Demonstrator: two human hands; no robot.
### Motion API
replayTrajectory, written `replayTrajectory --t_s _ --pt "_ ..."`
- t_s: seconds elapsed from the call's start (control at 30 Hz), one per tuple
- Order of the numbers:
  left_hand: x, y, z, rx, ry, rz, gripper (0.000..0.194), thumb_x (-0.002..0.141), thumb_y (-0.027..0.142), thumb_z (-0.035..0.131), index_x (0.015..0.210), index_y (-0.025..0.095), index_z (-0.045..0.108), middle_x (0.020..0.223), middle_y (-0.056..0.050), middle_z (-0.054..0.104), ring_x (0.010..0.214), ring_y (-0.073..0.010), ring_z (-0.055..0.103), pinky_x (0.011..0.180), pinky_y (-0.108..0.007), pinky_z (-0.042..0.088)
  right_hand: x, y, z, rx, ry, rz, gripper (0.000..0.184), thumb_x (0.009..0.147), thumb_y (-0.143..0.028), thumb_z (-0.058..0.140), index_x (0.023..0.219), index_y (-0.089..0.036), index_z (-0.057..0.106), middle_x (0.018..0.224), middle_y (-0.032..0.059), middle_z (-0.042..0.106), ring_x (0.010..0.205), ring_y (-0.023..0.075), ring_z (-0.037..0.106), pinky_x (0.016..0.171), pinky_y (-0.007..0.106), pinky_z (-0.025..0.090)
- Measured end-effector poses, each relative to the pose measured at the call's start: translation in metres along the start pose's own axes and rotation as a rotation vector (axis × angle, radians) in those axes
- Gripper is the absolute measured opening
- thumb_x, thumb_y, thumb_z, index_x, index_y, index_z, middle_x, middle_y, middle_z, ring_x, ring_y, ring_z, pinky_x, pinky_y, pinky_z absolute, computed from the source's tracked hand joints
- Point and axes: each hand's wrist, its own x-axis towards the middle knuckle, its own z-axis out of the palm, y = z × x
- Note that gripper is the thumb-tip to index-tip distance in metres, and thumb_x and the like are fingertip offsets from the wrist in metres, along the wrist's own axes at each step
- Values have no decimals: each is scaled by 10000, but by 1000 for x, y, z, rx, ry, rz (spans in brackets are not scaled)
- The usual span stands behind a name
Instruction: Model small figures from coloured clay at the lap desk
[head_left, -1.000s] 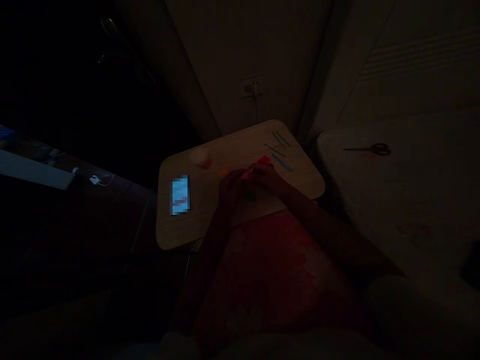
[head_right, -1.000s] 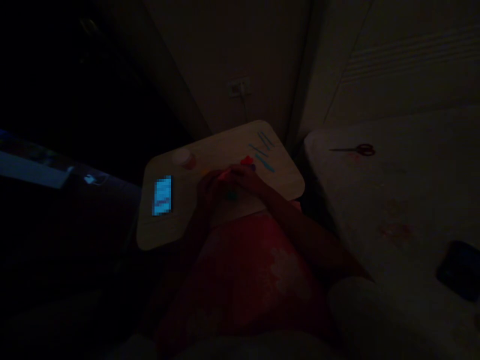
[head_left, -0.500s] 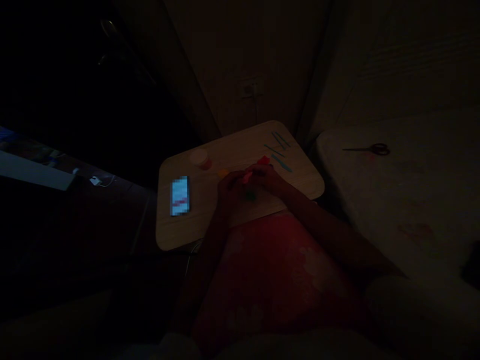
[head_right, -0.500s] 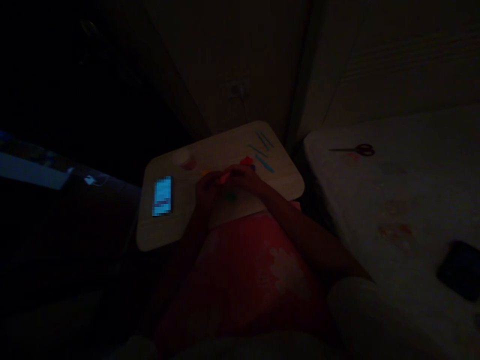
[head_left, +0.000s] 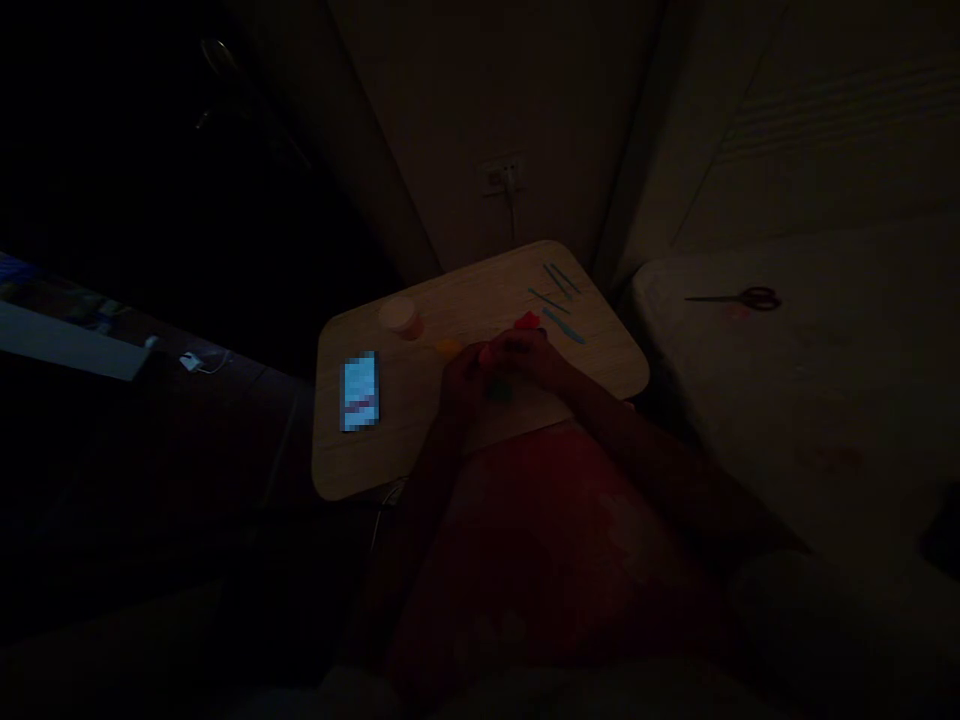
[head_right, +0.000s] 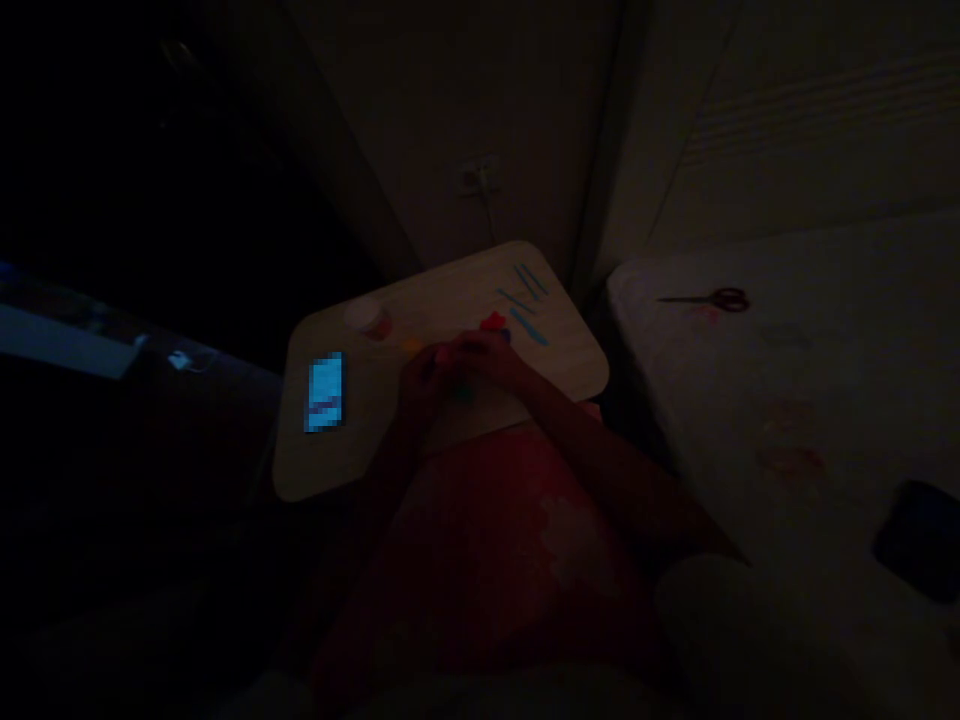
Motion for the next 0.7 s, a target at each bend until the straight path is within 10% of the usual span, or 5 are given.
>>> replayTrajectory --t_s 0.43,0.7 --pt "2 1 -6 65 84 0 541 1007 656 560 760 194 696 723 -41 708 687 -177 634 667 -302 515 -1 2 4 -50 -123 10 368 736 -443 892 951 -167 777 928 54 786 838 174 705 797 303 560" --pt "4 -5 0 -86 61 -47 624 958 764 542 875 185 760 898 -83 789 853 -213 719 801 -329 581 0 8 4 -292 71 -103 440 763 -574 867 939 -182 772 865 43 758 774 170 663 695 279 515"
